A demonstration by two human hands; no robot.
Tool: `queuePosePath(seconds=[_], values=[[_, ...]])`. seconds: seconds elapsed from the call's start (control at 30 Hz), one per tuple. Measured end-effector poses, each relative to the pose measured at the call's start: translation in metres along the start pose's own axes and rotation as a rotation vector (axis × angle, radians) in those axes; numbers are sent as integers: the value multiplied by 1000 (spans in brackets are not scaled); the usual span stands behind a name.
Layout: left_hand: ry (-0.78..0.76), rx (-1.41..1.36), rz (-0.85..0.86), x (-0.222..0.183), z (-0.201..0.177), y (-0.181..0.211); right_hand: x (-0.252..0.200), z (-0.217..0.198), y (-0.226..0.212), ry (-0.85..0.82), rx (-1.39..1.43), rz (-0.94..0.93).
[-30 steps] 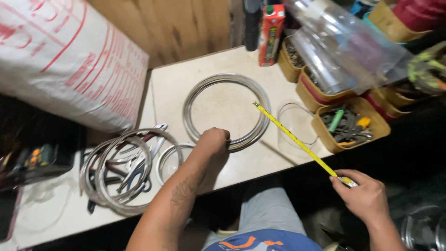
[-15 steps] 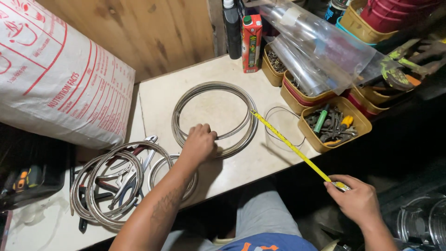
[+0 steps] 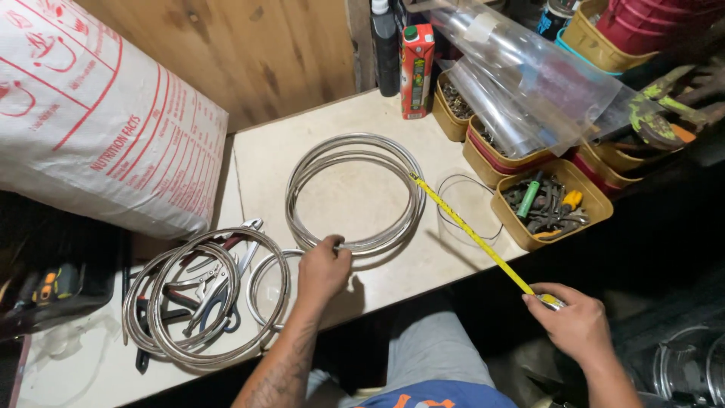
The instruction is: Measuring the diameter of metal hoops using a tape measure
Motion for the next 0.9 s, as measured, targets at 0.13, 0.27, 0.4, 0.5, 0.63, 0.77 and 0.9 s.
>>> queuePosePath(seconds=[0.13, 0.27, 0.4, 0.5, 0.63, 0.77, 0.9], values=[[225, -295, -162, -5, 11, -31, -3, -1, -3, -4, -7, -4], [445, -573, -402, -20, 0, -45, -1, 2, 4, 4, -12, -57], [439, -1039, -560, -33, -11, -36, -4, 1, 3, -3, -9, -27], [456, -1304, -517, -15, 11, -66, -3, 3, 1, 14, -19, -62], [359, -1325, -547, -30, -11, -59, -2, 7, -6, 6, -12, -105], [342, -1343, -335, -25, -13, -77, 1, 11, -24, 23, -51, -252], [363, -1365, -289, -37, -23, -81, 0, 16, -49, -16, -53, -344]])
Point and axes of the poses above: each hand's wrist, its own x-axis towards the middle knuckle, its own z-axis out of the palm, y = z × x, the point moved 6 cm from there along x, towards the middle knuckle, and after that the axes turned 1 degree about z, right-handed, at the moved point
